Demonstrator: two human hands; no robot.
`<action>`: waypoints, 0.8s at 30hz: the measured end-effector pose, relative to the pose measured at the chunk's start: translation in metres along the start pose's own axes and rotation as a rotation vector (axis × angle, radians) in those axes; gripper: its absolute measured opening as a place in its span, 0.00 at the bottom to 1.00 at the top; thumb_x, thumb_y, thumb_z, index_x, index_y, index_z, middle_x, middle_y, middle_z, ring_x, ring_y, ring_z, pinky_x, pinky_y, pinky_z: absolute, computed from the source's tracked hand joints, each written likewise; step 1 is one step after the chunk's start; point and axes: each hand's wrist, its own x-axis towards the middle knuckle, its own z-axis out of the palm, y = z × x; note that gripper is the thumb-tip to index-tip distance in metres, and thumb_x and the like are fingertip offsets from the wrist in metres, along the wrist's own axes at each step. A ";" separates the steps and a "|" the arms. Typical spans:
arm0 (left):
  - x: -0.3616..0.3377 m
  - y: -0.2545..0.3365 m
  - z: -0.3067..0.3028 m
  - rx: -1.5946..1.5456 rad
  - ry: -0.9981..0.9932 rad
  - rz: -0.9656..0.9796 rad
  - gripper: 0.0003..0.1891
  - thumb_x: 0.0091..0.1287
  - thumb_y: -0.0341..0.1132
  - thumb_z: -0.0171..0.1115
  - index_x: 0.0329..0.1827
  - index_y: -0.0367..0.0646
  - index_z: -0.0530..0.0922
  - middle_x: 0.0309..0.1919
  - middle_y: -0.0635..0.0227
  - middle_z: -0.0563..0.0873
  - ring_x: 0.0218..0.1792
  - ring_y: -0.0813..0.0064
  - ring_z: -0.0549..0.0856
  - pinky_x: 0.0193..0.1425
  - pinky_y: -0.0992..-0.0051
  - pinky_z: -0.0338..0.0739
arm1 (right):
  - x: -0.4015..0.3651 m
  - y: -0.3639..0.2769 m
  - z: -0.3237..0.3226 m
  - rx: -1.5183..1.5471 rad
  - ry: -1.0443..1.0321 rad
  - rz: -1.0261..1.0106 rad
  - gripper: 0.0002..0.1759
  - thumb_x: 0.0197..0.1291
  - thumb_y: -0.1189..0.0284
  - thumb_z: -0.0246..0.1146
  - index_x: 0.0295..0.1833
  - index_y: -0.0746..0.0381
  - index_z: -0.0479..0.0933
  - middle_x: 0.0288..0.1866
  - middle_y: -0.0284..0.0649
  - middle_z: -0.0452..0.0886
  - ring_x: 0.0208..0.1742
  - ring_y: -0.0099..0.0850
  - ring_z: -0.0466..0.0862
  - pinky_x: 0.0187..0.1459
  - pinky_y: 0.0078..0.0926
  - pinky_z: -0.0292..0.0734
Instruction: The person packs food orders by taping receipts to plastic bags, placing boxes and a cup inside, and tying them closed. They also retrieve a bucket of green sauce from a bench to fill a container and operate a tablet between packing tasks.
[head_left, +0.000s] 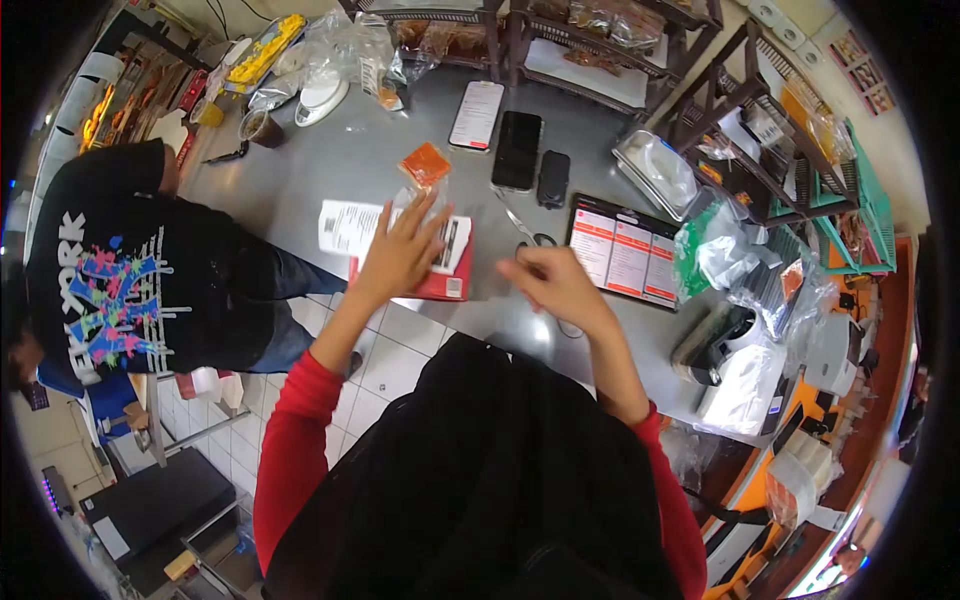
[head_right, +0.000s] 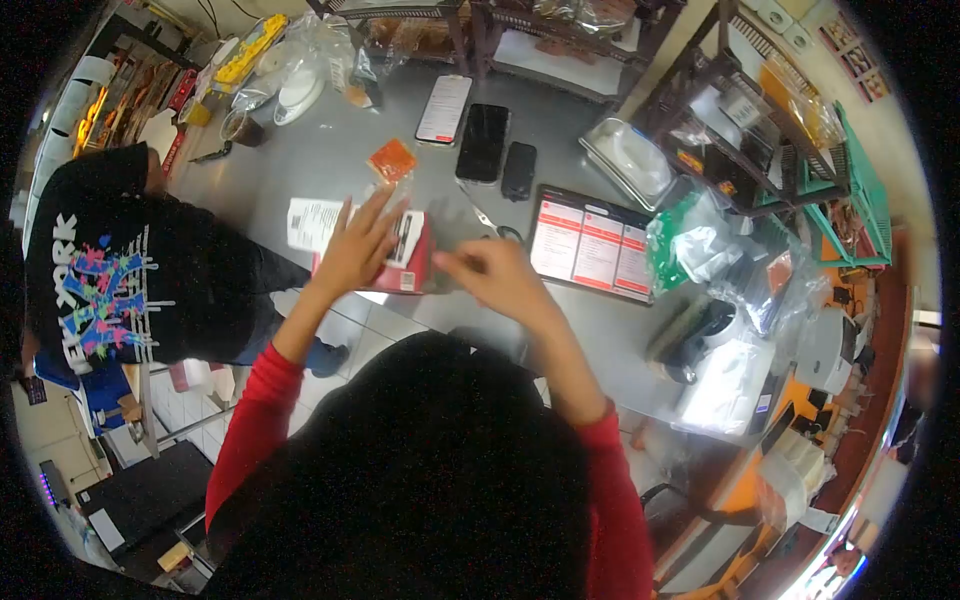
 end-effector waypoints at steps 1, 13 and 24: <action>-0.007 0.003 0.005 0.022 0.033 -0.054 0.27 0.68 0.42 0.50 0.71 0.53 0.60 0.71 0.61 0.58 0.72 0.63 0.57 0.71 0.47 0.45 | 0.023 -0.001 0.016 -0.121 0.043 -0.085 0.22 0.58 0.60 0.63 0.19 0.64 0.72 0.13 0.36 0.71 0.18 0.25 0.75 0.22 0.25 0.67; -0.001 0.015 0.001 -0.086 0.011 -0.095 0.27 0.67 0.40 0.47 0.70 0.45 0.60 0.70 0.58 0.60 0.71 0.61 0.58 0.71 0.45 0.41 | 0.061 0.073 0.065 0.425 -0.011 0.415 0.29 0.53 0.48 0.66 0.20 0.64 0.73 0.12 0.36 0.73 0.11 0.23 0.74 0.11 0.14 0.59; 0.037 0.095 -0.020 -0.667 0.474 -0.132 0.24 0.59 0.29 0.60 0.60 0.38 0.69 0.60 0.56 0.72 0.62 0.52 0.69 0.67 0.56 0.56 | -0.098 0.085 0.005 0.027 0.678 -0.129 0.07 0.60 0.74 0.60 0.40 0.65 0.78 0.28 0.36 0.80 0.25 0.21 0.77 0.27 0.20 0.72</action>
